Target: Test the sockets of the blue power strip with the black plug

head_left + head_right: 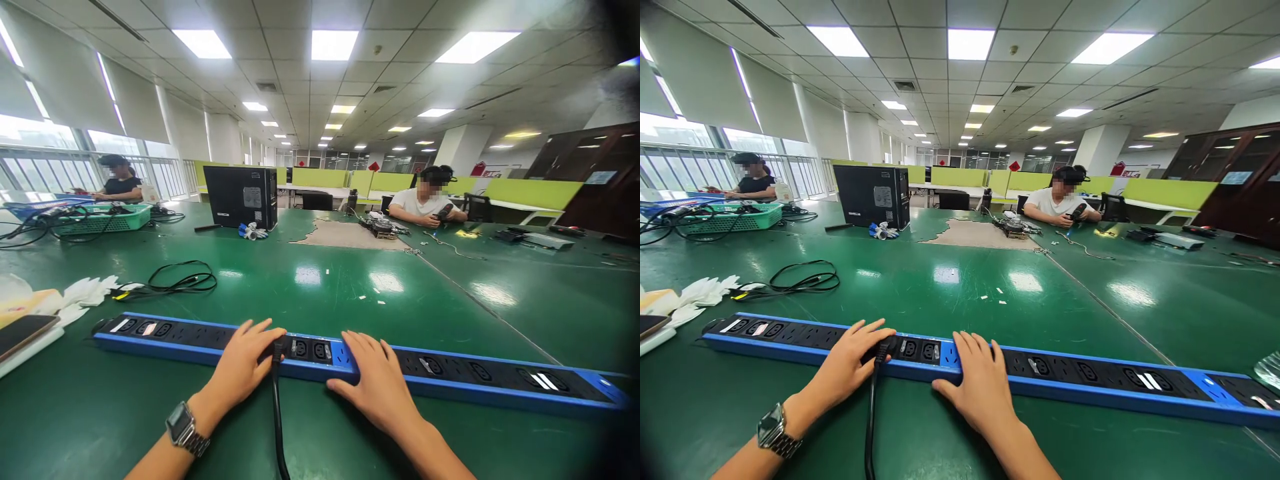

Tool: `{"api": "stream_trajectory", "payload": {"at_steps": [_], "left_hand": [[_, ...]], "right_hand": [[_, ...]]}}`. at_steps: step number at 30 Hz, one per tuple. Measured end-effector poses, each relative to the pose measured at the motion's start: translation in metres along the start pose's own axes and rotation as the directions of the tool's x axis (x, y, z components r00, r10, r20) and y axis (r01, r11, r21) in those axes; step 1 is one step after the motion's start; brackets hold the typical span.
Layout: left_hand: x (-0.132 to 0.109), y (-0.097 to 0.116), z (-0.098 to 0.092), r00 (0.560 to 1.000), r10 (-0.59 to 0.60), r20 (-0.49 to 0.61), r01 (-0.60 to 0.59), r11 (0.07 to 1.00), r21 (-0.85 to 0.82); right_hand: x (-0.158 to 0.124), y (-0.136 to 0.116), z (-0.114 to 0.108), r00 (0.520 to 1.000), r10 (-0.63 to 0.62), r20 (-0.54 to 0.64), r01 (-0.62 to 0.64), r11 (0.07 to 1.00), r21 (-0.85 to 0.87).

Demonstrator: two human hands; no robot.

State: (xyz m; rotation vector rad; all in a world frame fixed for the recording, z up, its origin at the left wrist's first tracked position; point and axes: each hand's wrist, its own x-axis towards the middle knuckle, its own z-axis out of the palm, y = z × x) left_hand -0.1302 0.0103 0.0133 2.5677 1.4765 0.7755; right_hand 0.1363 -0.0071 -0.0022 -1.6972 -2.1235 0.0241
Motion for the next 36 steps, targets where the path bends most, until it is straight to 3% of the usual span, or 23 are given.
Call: {"api": "stream_trajectory", "payload": {"at_steps": [5, 8, 10, 12, 15, 20, 24, 27, 31, 34, 36], "left_hand": [[-0.01, -0.006, 0.009, 0.996, -0.08, -0.024, 0.084, 0.95, 0.3], [-0.011, -0.007, 0.011, 0.996, -0.086, 0.019, 0.073, 0.93, 0.361], [-0.011, -0.008, 0.011, 0.996, -0.083, 0.025, 0.067, 0.922, 0.38], [-0.011, -0.009, 0.011, 0.997, -0.073, 0.021, 0.059, 0.919, 0.391], [-0.011, -0.01, 0.013, 0.998, -0.061, 0.009, 0.053, 0.92, 0.389], [-0.011, -0.013, 0.015, 0.998, -0.062, 0.007, 0.054, 0.926, 0.375], [-0.009, -0.011, 0.013, 0.997, -0.074, -0.002, 0.071, 0.949, 0.308], [0.001, 0.009, 0.017, 0.999, -0.012, -0.038, 0.019, 0.986, 0.168], [0.026, 0.063, 0.042, 0.989, 0.133, -0.06, -0.137, 0.987, -0.081], [0.044, 0.093, 0.061, 0.991, 0.092, -0.096, -0.11, 0.972, -0.21], [0.046, 0.091, 0.061, 0.984, 0.018, -0.175, -0.066, 0.961, -0.269]], "right_hand": [[0.022, -0.06, 0.007, 0.982, -0.181, -0.057, 0.188, 0.964, 0.187], [0.035, -0.092, 0.019, 0.963, -0.259, -0.072, 0.269, 0.926, 0.264], [0.04, -0.1, 0.023, 0.96, -0.245, -0.139, 0.277, 0.909, 0.311], [0.04, -0.095, 0.019, 0.95, -0.156, -0.271, 0.25, 0.898, 0.361], [0.032, -0.063, 0.003, 0.917, -0.04, -0.397, 0.208, 0.896, 0.391], [0.009, -0.002, -0.011, 0.968, -0.058, -0.242, 0.141, 0.93, 0.339], [0.001, 0.008, -0.004, 0.981, -0.101, -0.163, 0.143, 0.952, 0.272], [0.001, 0.004, -0.003, 0.983, -0.128, -0.129, 0.152, 0.967, 0.203], [-0.002, 0.01, -0.003, 0.994, -0.034, -0.106, 0.035, 0.999, 0.011], [-0.005, 0.017, 0.001, 0.998, -0.017, -0.058, 0.011, 0.994, -0.106], [-0.006, 0.02, 0.004, 0.999, -0.018, -0.051, 0.011, 0.99, -0.139]]}}
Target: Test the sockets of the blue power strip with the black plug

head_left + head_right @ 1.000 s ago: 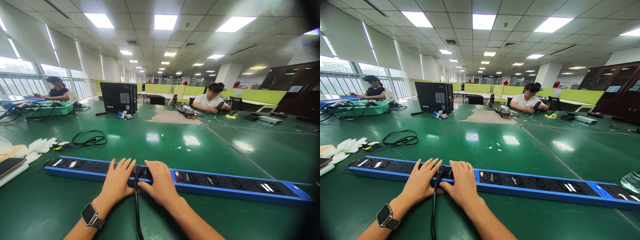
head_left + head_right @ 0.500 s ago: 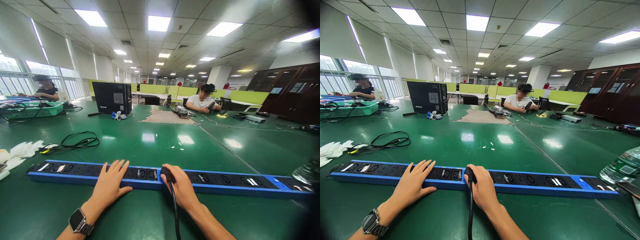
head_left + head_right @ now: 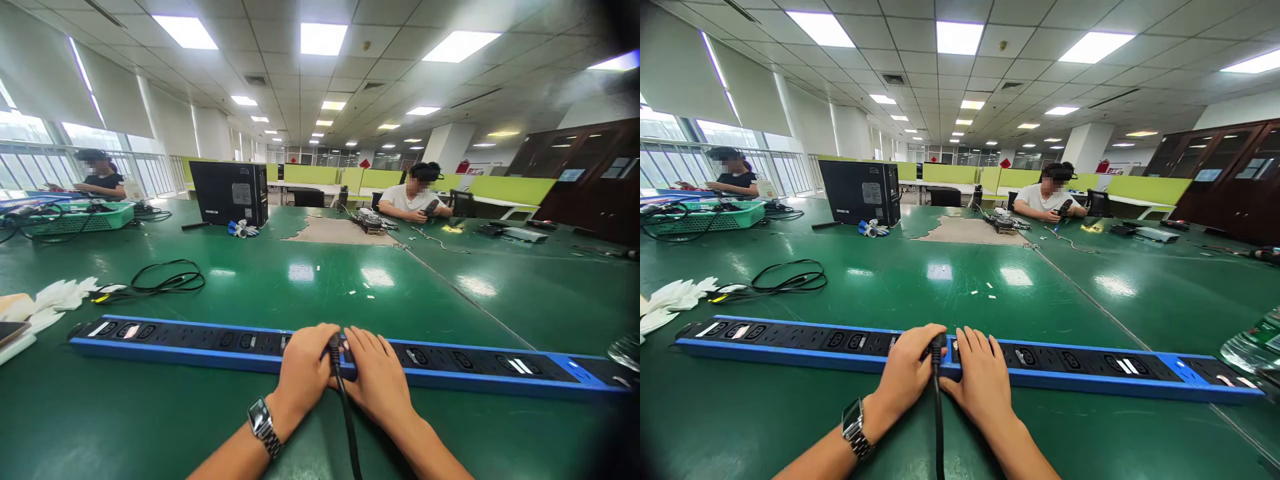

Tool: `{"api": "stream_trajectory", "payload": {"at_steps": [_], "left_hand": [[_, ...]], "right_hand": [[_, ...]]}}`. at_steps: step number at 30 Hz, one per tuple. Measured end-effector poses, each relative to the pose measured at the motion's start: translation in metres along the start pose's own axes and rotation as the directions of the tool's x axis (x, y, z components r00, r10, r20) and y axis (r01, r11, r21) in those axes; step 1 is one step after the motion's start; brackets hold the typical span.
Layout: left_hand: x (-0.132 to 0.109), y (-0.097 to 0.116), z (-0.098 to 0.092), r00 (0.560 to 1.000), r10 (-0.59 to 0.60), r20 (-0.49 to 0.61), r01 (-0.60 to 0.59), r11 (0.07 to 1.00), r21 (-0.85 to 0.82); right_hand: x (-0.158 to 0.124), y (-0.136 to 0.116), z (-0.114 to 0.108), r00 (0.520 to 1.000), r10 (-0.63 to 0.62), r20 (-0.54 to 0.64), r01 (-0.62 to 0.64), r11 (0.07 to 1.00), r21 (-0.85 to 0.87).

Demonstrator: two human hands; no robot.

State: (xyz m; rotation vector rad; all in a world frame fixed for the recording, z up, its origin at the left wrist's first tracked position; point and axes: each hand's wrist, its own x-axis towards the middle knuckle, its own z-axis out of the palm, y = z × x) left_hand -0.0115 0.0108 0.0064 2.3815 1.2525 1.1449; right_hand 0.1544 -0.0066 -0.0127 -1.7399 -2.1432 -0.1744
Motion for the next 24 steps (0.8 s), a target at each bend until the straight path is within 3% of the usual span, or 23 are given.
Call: {"api": "stream_trajectory", "payload": {"at_steps": [4, 8, 12, 17, 21, 24], "left_hand": [[-0.02, -0.038, -0.044, 0.988, -0.09, -0.123, 0.095, 0.995, 0.029], [-0.043, -0.071, -0.085, 0.992, -0.113, -0.048, 0.115, 0.992, 0.044], [-0.04, -0.072, -0.086, 0.996, -0.085, 0.033, 0.083, 0.995, 0.048], [-0.029, -0.067, -0.083, 0.991, -0.114, 0.074, 0.104, 0.987, 0.121], [-0.034, -0.071, -0.089, 0.983, -0.115, 0.141, 0.092, 0.983, 0.161], [-0.038, -0.074, -0.088, 0.981, -0.108, 0.163, 0.059, 0.958, 0.28]], "right_hand": [[0.0, 0.0, 0.004, 1.0, 0.012, -0.02, -0.013, 1.0, -0.016], [0.001, -0.001, 0.002, 0.998, 0.053, 0.015, -0.053, 0.999, 0.004], [0.005, -0.012, -0.007, 0.995, 0.065, 0.078, -0.073, 0.993, 0.097], [0.012, -0.045, -0.015, 0.99, -0.046, 0.137, 0.003, 0.955, 0.297], [0.022, -0.07, -0.016, 0.989, -0.105, 0.1, 0.055, 0.911, 0.408], [0.032, -0.086, -0.012, 0.987, -0.158, 0.041, 0.12, 0.874, 0.471]]}}
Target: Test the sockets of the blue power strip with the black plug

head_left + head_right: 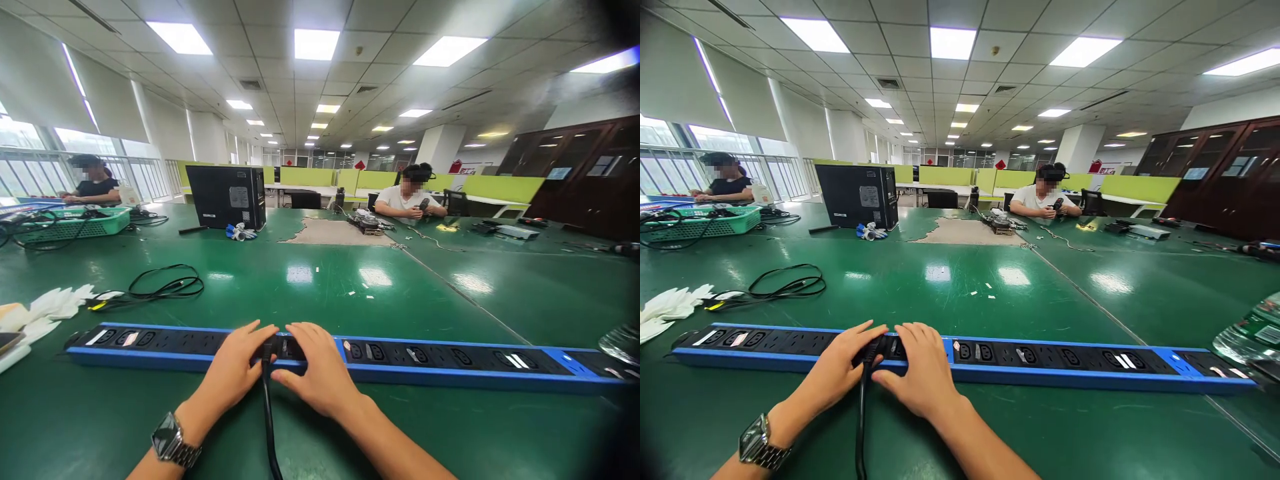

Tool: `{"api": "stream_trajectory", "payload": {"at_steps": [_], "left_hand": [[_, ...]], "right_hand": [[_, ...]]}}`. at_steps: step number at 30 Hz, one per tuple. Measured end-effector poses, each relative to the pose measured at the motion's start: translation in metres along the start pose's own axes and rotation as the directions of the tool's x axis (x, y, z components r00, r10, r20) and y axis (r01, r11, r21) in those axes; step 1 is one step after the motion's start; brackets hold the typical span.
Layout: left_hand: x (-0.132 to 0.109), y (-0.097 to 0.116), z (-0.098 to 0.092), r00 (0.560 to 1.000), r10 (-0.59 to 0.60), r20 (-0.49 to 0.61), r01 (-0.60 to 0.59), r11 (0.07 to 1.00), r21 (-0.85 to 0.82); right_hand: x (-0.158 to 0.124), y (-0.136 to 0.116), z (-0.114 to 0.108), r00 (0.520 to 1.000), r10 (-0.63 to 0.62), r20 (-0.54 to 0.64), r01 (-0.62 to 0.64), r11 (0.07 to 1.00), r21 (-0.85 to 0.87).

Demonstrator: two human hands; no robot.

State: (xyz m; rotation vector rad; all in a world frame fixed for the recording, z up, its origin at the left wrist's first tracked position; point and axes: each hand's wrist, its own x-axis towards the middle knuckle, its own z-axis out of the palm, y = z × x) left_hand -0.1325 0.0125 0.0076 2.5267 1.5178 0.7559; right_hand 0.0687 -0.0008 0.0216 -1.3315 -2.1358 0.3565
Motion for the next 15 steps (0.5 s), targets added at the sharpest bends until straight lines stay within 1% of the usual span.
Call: {"api": "stream_trajectory", "payload": {"at_steps": [2, 5, 6, 7, 8, 10, 11, 12, 13, 15], "left_hand": [[-0.002, 0.001, 0.002, 1.0, -0.025, -0.006, 0.026, 0.991, 0.133], [-0.003, 0.005, 0.004, 0.995, -0.098, 0.014, 0.089, 0.948, 0.305], [-0.003, 0.007, 0.004, 0.993, -0.116, 0.034, 0.098, 0.936, 0.339], [-0.002, 0.008, 0.004, 0.99, -0.13, 0.051, 0.103, 0.926, 0.363], [-0.002, 0.008, 0.004, 0.988, -0.138, 0.064, 0.104, 0.92, 0.378], [-0.002, 0.009, 0.004, 0.987, -0.143, 0.08, 0.101, 0.914, 0.393], [-0.002, 0.008, 0.003, 0.986, -0.144, 0.086, 0.099, 0.912, 0.397], [-0.001, 0.008, 0.003, 0.985, -0.145, 0.094, 0.096, 0.912, 0.399], [-0.001, 0.007, 0.003, 0.984, -0.147, 0.103, 0.095, 0.912, 0.399], [-0.001, 0.007, 0.004, 0.982, -0.154, 0.113, 0.097, 0.912, 0.4]], "right_hand": [[0.009, -0.006, 0.009, 0.998, -0.06, -0.007, 0.06, 0.998, 0.026], [0.019, -0.013, 0.024, 0.993, -0.114, -0.026, 0.115, 0.993, 0.018], [0.022, -0.015, 0.028, 0.99, -0.131, -0.055, 0.132, 0.991, 0.025], [0.024, -0.015, 0.029, 0.983, -0.144, -0.111, 0.149, 0.988, 0.044], [0.024, -0.014, 0.028, 0.97, -0.147, -0.193, 0.164, 0.984, 0.072], [0.021, -0.006, 0.017, 0.918, -0.124, -0.376, 0.18, 0.976, 0.119], [0.017, 0.003, 0.008, 0.89, -0.102, -0.444, 0.174, 0.977, 0.125], [0.01, 0.014, -0.003, 0.871, -0.082, -0.484, 0.157, 0.981, 0.117], [0.0, 0.03, -0.015, 0.866, -0.069, -0.496, 0.133, 0.987, 0.095], [-0.025, 0.067, -0.041, 0.88, -0.037, -0.473, 0.069, 0.996, 0.051]]}}
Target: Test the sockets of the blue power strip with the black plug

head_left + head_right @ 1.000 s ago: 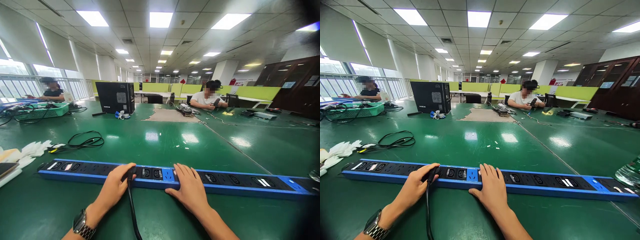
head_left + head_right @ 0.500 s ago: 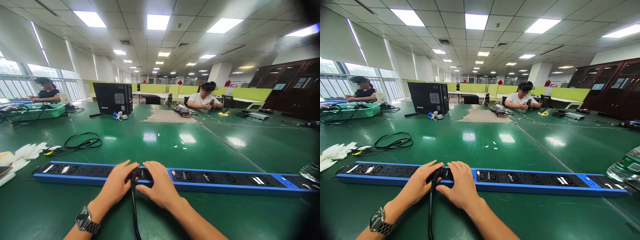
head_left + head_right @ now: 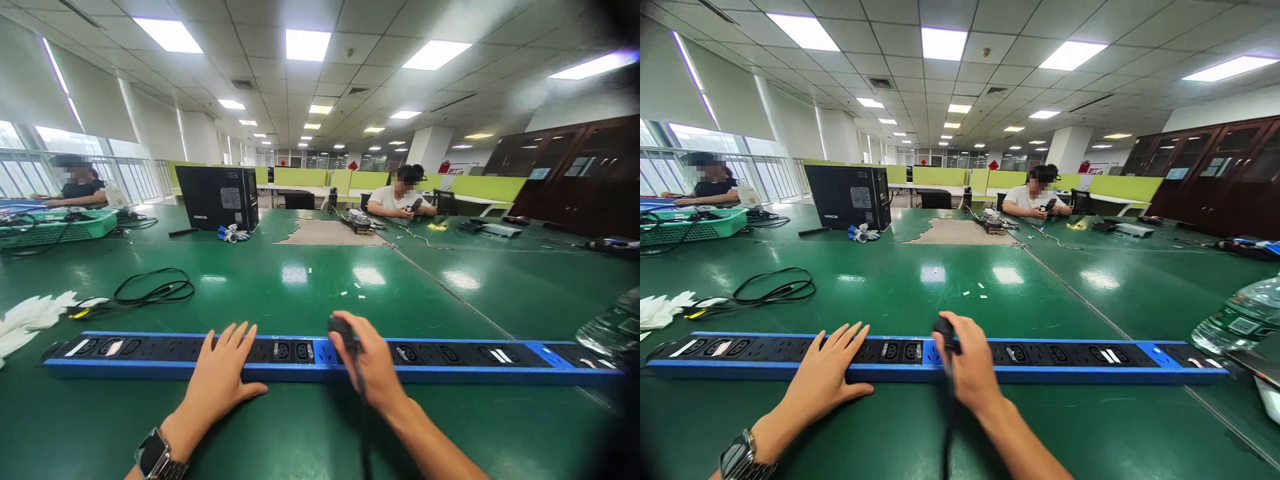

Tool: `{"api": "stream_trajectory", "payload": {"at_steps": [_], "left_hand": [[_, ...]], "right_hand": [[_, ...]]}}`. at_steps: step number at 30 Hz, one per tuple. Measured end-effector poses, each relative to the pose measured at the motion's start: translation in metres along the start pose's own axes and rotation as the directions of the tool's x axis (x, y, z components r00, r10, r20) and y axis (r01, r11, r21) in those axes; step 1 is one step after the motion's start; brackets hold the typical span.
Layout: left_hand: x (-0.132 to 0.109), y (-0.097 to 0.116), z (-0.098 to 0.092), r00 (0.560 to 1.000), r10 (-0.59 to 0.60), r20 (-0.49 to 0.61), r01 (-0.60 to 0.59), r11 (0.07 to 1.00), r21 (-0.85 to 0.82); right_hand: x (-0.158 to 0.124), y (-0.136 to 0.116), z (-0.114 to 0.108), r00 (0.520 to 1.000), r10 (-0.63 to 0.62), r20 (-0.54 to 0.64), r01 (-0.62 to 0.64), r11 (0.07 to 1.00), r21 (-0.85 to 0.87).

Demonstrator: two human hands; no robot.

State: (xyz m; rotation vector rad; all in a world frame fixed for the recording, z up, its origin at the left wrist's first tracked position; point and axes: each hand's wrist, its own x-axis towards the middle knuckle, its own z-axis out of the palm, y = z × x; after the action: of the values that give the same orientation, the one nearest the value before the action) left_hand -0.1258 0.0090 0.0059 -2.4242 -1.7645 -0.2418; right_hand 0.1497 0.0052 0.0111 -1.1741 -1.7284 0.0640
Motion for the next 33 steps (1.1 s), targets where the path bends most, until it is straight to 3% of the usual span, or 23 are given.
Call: {"api": "stream_trajectory", "payload": {"at_steps": [3, 5, 9, 12, 15, 18, 21, 24, 27, 30, 33], "left_hand": [[0.001, 0.001, 0.001, 1.0, -0.002, 0.0, 0.002, 1.0, 0.004], [0.002, 0.001, 0.001, 1.0, -0.003, -0.006, 0.004, 1.0, 0.007], [0.003, -0.001, 0.001, 1.0, -0.006, -0.029, 0.006, 1.0, -0.03], [0.005, 0.009, 0.0, 0.992, 0.024, -0.123, -0.042, 0.988, -0.148], [0.011, 0.05, -0.004, 0.962, 0.154, -0.227, -0.22, 0.927, -0.303], [0.026, 0.121, -0.004, 0.927, 0.285, -0.245, -0.364, 0.844, -0.395], [0.049, 0.192, -0.001, 0.925, 0.313, -0.216, -0.378, 0.824, -0.422], [0.066, 0.229, 0.001, 0.944, 0.265, -0.198, -0.33, 0.811, -0.483], [0.066, 0.218, -0.002, 0.932, 0.196, -0.304, -0.341, 0.756, -0.559], [0.054, 0.173, -0.005, 0.914, 0.102, -0.393, -0.33, 0.75, -0.574], [0.04, 0.126, -0.002, 0.94, 0.015, -0.341, -0.228, 0.772, -0.593]], "right_hand": [[-0.022, 0.05, -0.05, 0.994, 0.095, 0.06, -0.088, 0.99, -0.107], [-0.032, 0.071, -0.072, 0.986, 0.137, 0.097, -0.121, 0.979, -0.161], [-0.031, 0.079, -0.081, 0.974, 0.103, 0.202, -0.058, 0.974, -0.218], [-0.03, 0.076, -0.077, 0.968, 0.068, 0.243, 0.002, 0.962, -0.275], [-0.04, 0.083, -0.075, 0.982, 0.09, 0.168, -0.004, 0.892, -0.452], [-0.051, 0.096, -0.077, 0.982, 0.106, 0.158, 0.009, 0.804, -0.594], [-0.057, 0.106, -0.078, 0.976, 0.078, 0.201, 0.071, 0.765, -0.64], [-0.057, 0.108, -0.077, 0.978, 0.054, 0.2, 0.093, 0.747, -0.659], [-0.056, 0.105, -0.075, 0.983, 0.051, 0.178, 0.083, 0.74, -0.668], [-0.055, 0.101, -0.073, 0.984, 0.088, 0.153, 0.041, 0.73, -0.682], [-0.056, 0.101, -0.072, 0.98, 0.132, 0.151, 0.008, 0.727, -0.687]]}}
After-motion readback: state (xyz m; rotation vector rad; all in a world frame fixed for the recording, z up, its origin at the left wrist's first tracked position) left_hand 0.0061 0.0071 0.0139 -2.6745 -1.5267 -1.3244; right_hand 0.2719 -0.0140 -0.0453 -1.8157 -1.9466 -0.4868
